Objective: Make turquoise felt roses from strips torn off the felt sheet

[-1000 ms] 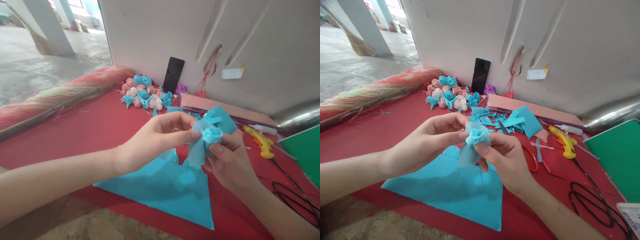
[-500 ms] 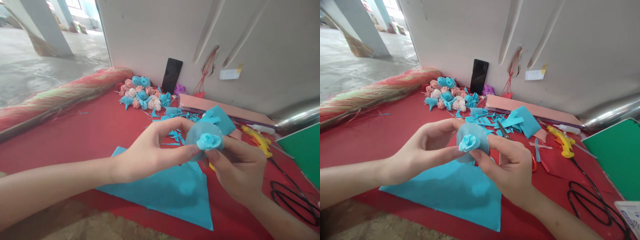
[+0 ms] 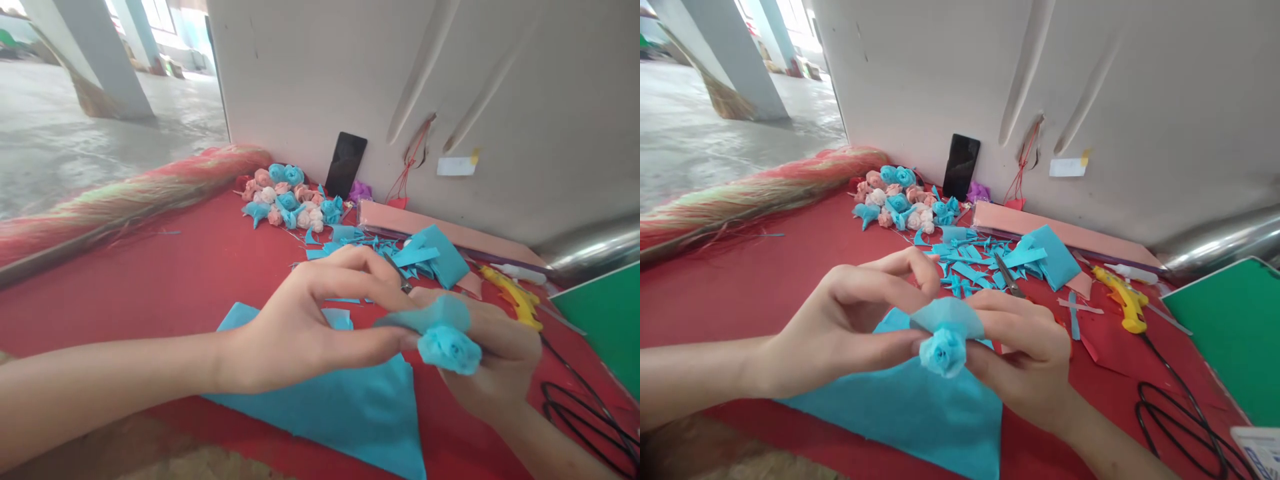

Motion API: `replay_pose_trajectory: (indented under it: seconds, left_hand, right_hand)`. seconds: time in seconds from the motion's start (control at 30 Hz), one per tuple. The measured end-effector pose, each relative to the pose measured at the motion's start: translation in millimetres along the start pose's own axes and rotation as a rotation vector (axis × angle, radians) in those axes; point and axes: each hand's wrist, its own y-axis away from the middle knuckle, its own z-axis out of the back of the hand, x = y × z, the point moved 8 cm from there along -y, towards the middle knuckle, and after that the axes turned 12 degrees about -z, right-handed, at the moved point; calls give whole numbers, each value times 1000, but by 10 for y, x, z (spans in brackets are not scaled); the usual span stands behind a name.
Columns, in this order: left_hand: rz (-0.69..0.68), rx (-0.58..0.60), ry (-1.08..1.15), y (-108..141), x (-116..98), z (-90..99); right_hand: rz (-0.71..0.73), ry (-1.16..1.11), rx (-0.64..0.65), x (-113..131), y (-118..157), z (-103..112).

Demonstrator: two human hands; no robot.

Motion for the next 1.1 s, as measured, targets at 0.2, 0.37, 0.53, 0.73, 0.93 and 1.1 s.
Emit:
replay_pose_trajectory:
  seconds: [0.2, 0.37, 0.53, 0.73, 0.93, 1.1]
  left_hand:
    - [-86, 9, -70, -8, -112, -31]
    - [-71, -10, -110, -2, -93, -2]
    - [152, -72, -65, 49, 80, 25]
    - [265, -120, 14, 72, 161, 19]
    - [253, -113, 5, 77, 158, 9]
    - [133, 16, 66, 61, 87, -39]
  right_hand:
    - [25, 7, 62, 7, 51, -10]
    - [-209, -198, -46, -175, 103, 26]
    - [-431, -437, -79, -301, 54, -91]
    - [-536, -563, -108, -350, 17, -128]
    - [-519, -413, -172, -344, 87, -46]
    - [-455, -293, -218, -286, 108, 14]
